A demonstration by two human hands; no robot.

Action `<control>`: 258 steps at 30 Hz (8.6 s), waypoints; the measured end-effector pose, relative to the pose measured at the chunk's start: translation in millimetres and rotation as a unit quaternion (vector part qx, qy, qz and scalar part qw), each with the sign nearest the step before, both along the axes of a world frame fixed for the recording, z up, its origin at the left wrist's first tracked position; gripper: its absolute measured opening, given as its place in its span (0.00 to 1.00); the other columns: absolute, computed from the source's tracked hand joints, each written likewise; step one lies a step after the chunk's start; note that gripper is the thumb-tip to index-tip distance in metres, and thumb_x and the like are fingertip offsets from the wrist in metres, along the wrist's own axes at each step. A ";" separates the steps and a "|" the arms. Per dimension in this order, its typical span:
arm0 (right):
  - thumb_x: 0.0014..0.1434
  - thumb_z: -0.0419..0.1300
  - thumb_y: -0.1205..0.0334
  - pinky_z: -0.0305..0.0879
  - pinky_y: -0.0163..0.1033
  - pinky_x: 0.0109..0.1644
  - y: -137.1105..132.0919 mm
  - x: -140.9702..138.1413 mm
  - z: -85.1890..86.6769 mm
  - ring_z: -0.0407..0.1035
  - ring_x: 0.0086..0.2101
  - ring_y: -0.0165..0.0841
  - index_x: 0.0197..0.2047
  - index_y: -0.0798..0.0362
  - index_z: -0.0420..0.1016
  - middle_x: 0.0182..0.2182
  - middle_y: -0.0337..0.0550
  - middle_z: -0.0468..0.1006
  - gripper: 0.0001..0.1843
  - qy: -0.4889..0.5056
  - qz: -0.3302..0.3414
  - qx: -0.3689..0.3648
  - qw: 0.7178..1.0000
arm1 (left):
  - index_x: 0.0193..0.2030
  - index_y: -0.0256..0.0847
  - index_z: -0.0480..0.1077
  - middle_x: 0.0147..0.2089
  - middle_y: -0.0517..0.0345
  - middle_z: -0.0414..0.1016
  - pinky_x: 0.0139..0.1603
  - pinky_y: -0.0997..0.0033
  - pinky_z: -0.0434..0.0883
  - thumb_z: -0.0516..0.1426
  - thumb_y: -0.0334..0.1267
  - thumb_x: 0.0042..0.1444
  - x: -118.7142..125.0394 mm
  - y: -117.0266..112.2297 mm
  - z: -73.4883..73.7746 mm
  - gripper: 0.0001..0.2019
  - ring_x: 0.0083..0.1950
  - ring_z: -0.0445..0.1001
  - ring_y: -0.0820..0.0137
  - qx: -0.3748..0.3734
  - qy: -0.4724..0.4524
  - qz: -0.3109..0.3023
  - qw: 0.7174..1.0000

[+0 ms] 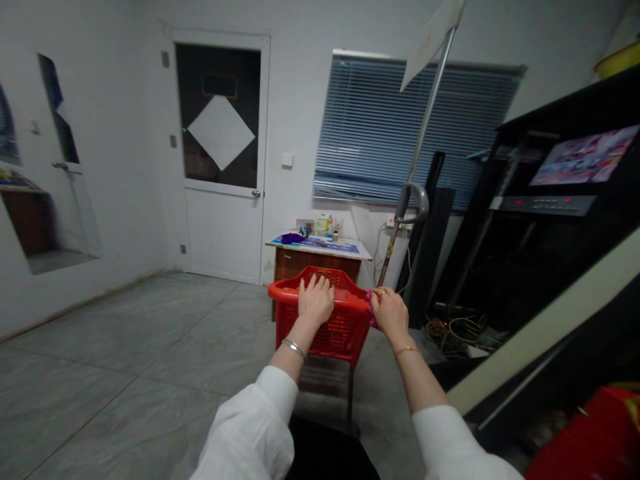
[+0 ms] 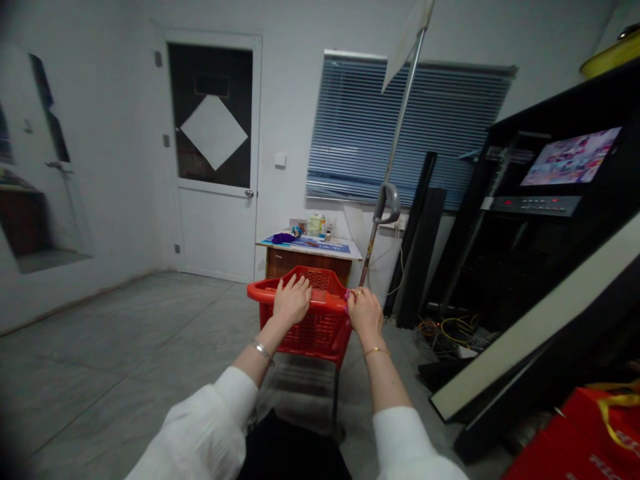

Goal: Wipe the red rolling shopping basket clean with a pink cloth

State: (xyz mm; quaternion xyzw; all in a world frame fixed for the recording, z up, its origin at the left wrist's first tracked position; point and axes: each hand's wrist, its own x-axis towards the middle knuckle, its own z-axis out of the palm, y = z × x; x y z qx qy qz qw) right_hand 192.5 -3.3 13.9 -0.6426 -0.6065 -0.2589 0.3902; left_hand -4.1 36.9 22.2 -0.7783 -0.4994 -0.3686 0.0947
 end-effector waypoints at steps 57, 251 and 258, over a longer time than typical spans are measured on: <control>0.64 0.49 0.60 0.61 0.44 0.47 5.0 -23.1 -10.0 0.67 0.40 0.39 0.42 0.55 0.81 0.42 0.53 0.76 0.19 0.172 -0.095 0.096 0.976 | 0.57 0.45 0.73 0.59 0.53 0.75 0.67 0.48 0.57 0.44 0.40 0.68 9.6 1.3 -3.8 0.20 0.62 0.71 0.61 0.018 0.020 -0.032 0.999; 0.67 0.51 0.62 0.69 0.45 0.52 -55.6 -78.5 -75.6 0.71 0.46 0.35 0.53 0.50 0.76 0.44 0.49 0.77 0.16 0.066 0.145 0.223 0.962 | 0.55 0.56 0.74 0.65 0.60 0.68 0.69 0.29 0.44 0.41 0.50 0.69 -20.5 -12.5 -6.2 0.22 0.72 0.56 0.55 -0.091 -0.047 -0.092 0.990; 0.68 0.48 0.56 0.67 0.49 0.56 -49.4 -75.1 -38.1 0.70 0.48 0.38 0.51 0.53 0.76 0.46 0.52 0.73 0.19 0.214 0.129 0.233 0.940 | 0.58 0.51 0.71 0.65 0.56 0.69 0.69 0.31 0.47 0.43 0.42 0.68 -48.0 -8.1 -11.6 0.20 0.71 0.58 0.54 -0.084 -0.065 -0.021 0.994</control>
